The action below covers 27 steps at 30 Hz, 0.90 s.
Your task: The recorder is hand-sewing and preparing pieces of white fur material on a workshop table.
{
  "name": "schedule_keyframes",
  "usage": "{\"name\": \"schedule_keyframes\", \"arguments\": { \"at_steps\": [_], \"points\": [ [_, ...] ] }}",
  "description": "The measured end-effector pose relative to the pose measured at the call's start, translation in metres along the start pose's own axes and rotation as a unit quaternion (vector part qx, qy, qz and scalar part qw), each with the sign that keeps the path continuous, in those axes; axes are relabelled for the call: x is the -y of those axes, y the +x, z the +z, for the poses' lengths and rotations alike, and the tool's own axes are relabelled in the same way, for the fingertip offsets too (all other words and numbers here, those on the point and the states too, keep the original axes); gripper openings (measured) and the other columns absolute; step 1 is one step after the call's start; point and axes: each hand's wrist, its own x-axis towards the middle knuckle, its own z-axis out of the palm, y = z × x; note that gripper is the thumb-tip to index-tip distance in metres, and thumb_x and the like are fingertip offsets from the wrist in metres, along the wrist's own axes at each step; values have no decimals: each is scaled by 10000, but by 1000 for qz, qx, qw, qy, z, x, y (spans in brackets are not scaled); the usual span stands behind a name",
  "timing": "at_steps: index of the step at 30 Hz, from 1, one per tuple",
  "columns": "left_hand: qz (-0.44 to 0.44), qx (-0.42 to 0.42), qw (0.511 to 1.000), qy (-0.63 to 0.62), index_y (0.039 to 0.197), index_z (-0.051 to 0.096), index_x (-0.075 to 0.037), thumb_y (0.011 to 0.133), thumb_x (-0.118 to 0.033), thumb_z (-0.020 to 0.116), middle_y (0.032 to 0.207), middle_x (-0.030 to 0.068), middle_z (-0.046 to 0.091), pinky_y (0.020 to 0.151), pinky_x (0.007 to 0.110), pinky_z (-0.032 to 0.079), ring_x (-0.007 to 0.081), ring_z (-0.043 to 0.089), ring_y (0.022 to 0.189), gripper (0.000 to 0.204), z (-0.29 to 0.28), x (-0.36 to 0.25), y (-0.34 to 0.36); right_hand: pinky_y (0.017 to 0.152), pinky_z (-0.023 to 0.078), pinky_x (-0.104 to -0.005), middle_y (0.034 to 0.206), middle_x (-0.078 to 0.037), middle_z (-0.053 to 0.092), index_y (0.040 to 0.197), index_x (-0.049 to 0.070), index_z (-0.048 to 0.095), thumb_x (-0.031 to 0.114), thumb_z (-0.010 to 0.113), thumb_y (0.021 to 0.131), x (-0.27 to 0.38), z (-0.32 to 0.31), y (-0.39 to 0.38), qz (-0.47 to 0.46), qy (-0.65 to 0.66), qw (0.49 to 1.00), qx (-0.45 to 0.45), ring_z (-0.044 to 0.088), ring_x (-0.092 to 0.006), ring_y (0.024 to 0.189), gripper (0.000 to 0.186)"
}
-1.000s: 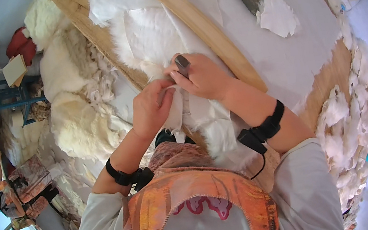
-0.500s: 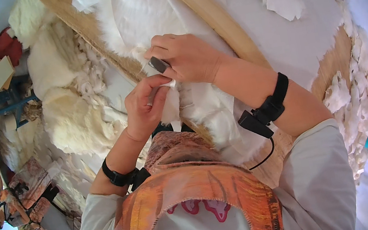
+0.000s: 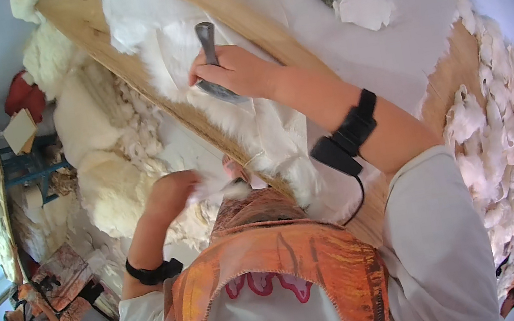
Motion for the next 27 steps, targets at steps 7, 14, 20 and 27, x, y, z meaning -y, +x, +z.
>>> {"name": "schedule_keyframes", "arguments": {
  "at_steps": [7,14,20,27],
  "points": [
    [-151,-152,962,171,1573,395,-105,923,-204,703,1618,199,371,1229,535,220,414,292,1517,726,-85,44,-15,634,500,-374,717,-45,627,1007,84,698,262,630,982,36,-63,-59,77,27,981,-174,594,-258,594,191],
    [197,-314,926,75,1402,582,-94,876,-66,705,1382,146,567,1097,495,399,372,525,1277,541,-152,-7,107,687,563,-444,1072,-72,601,1364,294,601,282,714,907,33,-44,-101,181,-426,875,-144,681,-292,850,471],
    [391,-148,906,73,1352,615,-116,860,-93,721,1328,128,596,1082,491,410,361,531,1273,504,-185,-44,191,683,568,-421,1116,-49,573,1442,374,564,292,726,872,48,-55,-119,305,-418,837,-177,681,-260,875,599],
    [571,55,803,163,1067,748,-152,871,-233,761,1610,130,409,1234,561,229,354,306,1517,212,-170,-112,235,689,573,-399,1130,-52,618,1394,364,626,291,742,855,151,-61,-104,312,-408,772,-374,694,-270,839,556]
  ]
}}
